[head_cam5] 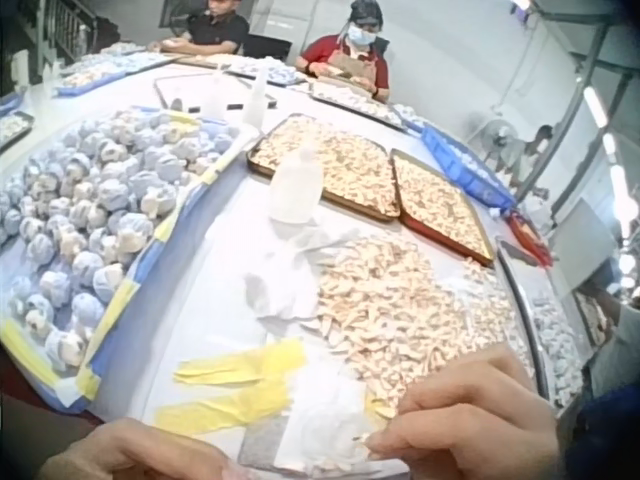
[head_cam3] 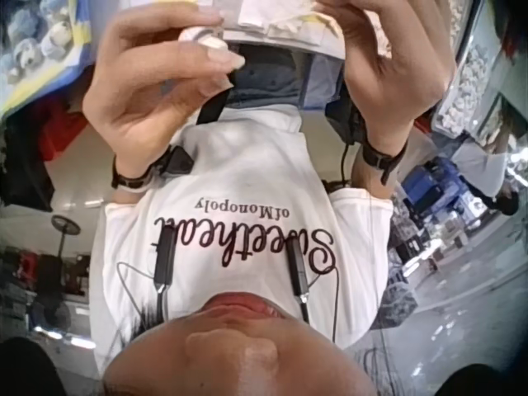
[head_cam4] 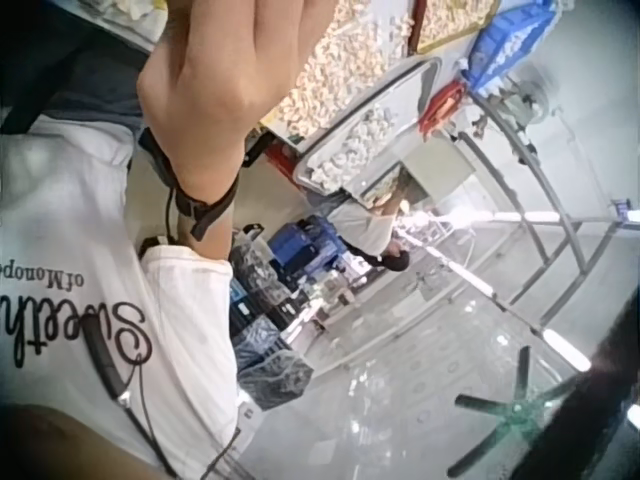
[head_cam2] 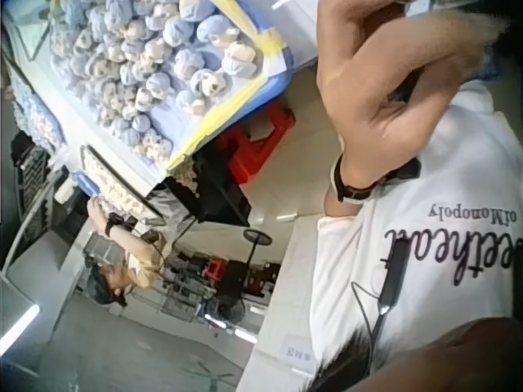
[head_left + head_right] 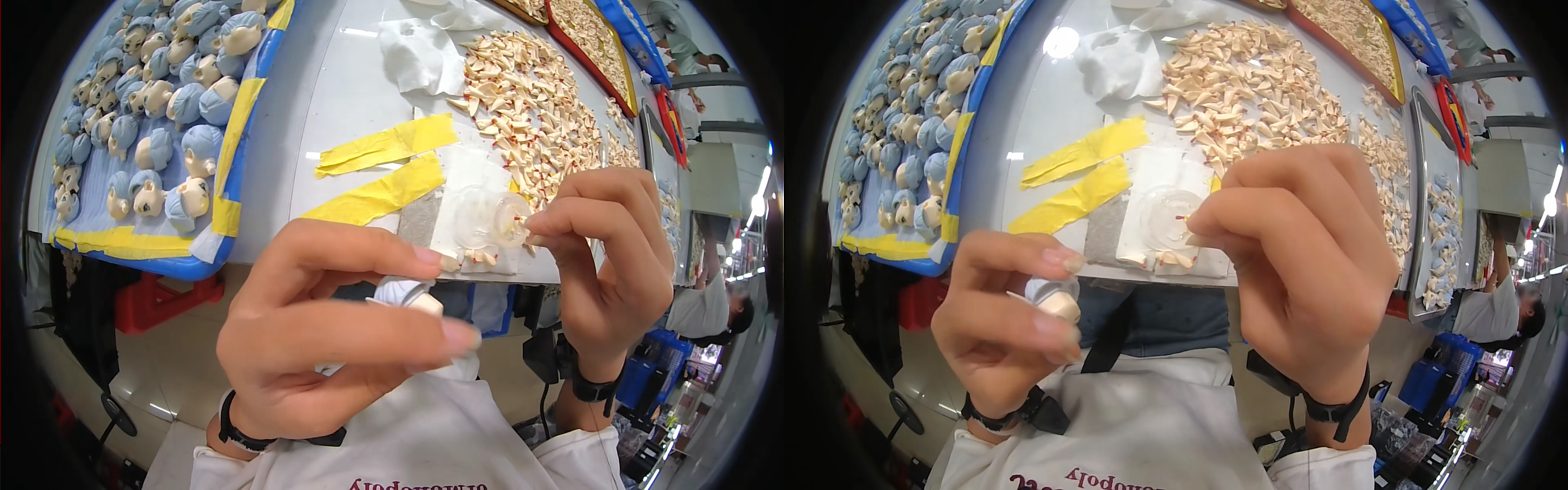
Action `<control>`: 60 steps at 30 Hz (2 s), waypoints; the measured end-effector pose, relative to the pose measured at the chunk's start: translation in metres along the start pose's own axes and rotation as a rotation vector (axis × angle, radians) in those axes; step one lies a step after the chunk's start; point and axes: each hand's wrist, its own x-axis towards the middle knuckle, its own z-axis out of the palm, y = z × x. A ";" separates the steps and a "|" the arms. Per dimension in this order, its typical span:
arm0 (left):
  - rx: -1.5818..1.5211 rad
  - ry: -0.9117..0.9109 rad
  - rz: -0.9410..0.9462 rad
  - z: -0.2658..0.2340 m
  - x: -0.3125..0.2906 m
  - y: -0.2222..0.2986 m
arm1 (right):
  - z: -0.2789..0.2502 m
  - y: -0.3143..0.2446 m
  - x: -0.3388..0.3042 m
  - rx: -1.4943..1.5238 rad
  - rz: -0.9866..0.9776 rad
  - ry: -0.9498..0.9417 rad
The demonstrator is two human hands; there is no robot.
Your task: The person assembles small doll heads by hand, picking up individual ear pieces from a tray and attaching them to the sides of the doll heads. The person handles the doll heads and ear pieces one at a time, placing the finished heads into a blue tray on the left.
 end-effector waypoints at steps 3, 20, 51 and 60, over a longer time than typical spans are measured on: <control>-0.059 -0.064 -0.053 -0.003 -0.001 0.004 | 0.001 -0.002 0.000 0.016 0.015 0.010; -0.366 0.311 -0.400 0.032 -0.002 0.013 | 0.015 -0.036 -0.024 0.685 0.268 0.187; 1.038 0.058 0.023 -0.024 0.018 0.026 | -0.112 0.104 -0.069 0.005 0.815 0.265; 1.417 -0.338 -0.344 -0.067 0.041 0.038 | -0.162 0.173 -0.132 -0.557 0.954 -0.148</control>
